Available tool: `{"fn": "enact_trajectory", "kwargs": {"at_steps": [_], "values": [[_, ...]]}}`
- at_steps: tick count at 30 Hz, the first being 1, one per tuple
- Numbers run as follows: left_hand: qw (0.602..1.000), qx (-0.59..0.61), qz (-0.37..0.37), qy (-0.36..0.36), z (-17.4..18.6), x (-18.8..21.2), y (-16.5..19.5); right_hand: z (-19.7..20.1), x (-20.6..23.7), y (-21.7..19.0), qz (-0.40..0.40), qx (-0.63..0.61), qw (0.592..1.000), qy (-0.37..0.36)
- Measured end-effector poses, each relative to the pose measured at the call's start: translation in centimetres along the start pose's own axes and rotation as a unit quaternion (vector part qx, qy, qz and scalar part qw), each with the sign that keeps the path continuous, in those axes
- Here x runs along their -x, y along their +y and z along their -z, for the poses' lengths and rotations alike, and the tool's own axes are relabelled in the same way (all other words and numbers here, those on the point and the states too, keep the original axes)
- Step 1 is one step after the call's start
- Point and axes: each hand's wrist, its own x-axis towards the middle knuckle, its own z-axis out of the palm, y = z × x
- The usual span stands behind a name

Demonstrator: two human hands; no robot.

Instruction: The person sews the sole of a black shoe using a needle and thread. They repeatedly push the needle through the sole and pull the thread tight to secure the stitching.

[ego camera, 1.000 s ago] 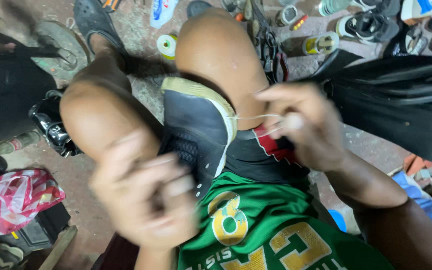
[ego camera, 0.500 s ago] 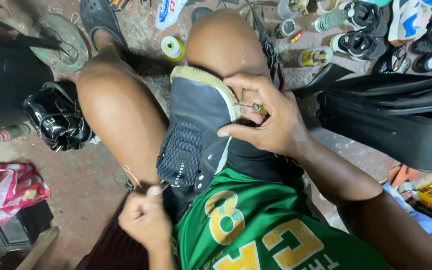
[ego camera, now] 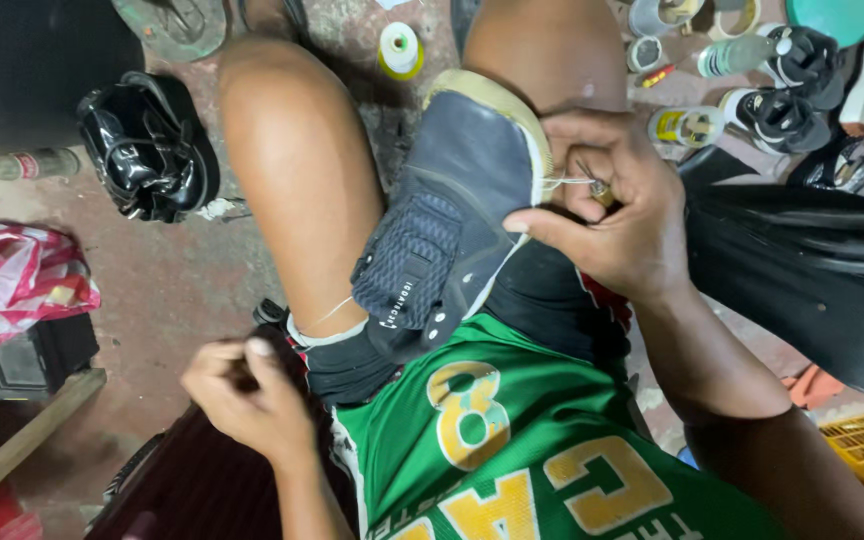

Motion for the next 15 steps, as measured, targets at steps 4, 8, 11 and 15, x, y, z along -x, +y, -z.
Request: {"fn": "enact_trajectory", "kwargs": {"at_steps": [4,8,11,15], "values": [[0.970,-0.010,-0.044,-0.238,-0.3,-1.5,8.1,-0.3,-0.1,-0.6,-0.008,-0.004,1.000,-0.003],[0.959,0.070,-0.062,-0.266,-3.3,-3.3,10.2,-0.7,-0.2,-1.1,-0.015,0.011,1.000,-0.007],[0.966,0.082,-0.064,-0.238,-4.9,-4.1,9.8,-0.8,-0.4,-1.1,-0.011,-0.006,1.000,0.003],[0.963,0.217,-0.006,-0.161,-5.6,-3.9,9.7,-0.8,-0.7,-0.9,-0.064,-0.035,0.997,0.006]]}}
